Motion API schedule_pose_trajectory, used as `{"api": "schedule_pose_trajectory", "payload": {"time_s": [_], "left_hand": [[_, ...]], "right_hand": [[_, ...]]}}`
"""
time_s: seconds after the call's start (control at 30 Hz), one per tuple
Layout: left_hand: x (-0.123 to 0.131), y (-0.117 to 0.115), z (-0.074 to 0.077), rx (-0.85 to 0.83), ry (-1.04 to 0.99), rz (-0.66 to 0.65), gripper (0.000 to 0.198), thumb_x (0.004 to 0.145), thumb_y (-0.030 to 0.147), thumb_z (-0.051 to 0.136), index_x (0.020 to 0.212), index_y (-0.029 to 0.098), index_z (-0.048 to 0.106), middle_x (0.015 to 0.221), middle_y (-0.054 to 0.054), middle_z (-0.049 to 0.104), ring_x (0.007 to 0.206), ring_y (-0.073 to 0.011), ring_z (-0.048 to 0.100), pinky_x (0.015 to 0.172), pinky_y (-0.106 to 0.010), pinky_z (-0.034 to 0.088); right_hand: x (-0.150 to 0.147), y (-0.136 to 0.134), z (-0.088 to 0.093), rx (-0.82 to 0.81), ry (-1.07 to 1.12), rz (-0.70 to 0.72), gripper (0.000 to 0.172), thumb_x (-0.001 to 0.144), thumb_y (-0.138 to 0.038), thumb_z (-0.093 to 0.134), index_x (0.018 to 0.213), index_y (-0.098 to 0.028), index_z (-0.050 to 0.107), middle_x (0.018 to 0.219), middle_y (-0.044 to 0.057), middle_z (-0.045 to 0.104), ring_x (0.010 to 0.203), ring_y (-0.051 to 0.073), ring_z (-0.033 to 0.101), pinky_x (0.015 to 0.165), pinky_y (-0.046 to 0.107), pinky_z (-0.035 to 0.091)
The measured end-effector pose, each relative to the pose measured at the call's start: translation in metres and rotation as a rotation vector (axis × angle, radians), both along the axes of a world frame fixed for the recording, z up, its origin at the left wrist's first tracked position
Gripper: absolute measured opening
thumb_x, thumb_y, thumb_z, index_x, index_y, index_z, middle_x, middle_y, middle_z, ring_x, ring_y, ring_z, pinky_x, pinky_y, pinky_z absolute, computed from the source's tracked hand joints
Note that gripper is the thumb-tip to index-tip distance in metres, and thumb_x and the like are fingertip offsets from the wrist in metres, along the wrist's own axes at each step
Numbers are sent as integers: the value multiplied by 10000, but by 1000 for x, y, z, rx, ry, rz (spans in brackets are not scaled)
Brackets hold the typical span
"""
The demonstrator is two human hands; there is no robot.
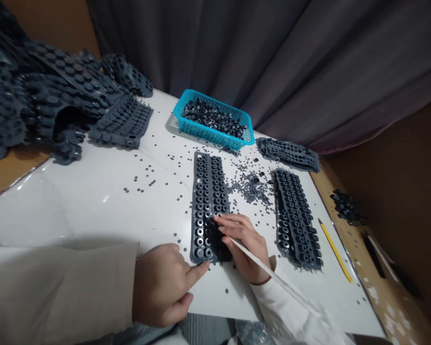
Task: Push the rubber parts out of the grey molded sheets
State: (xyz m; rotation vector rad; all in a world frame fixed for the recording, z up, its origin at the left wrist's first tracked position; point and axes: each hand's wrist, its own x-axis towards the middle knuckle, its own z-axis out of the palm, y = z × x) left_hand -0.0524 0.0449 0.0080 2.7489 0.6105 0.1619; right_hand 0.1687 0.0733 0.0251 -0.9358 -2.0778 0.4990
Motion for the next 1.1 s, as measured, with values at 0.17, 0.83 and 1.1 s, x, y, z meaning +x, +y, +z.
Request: {"api": "schedule_pose_trajectory", "payload": {"time_s": [0.17, 0.83, 1.1], "left_hand": [[1, 3, 8, -48, 28, 4, 557, 748, 265, 482, 1279, 105, 434, 727, -64, 674, 574, -247, 602, 581, -393, 414], [3, 3, 10, -61, 36, 35, 448, 739, 273, 502, 1169, 149, 528, 656, -35, 644, 524, -225, 566, 581, -389, 417], [-3, 0, -4, 6, -78, 10, 573, 758, 225, 461, 1307, 71, 403, 715, -65, 669, 581, -239, 596, 639, -422, 441]], "right_hand": [[-4, -6, 4, -203, 114, 233, 101, 873, -236, 581, 950, -199, 636, 1057, 102, 711, 1092, 239, 588, 899, 446, 469], [-3, -9, 2, 320, -351, 240, 106, 924, -155, 513, 952, -162, 615, 1067, 53, 715, 1014, 175, 639, 942, 400, 404], [5, -2, -1, 122, -50, -69, 160, 883, -142, 550, 1018, -220, 588, 1090, 87, 699, 1046, 206, 623, 829, 403, 513]]}}
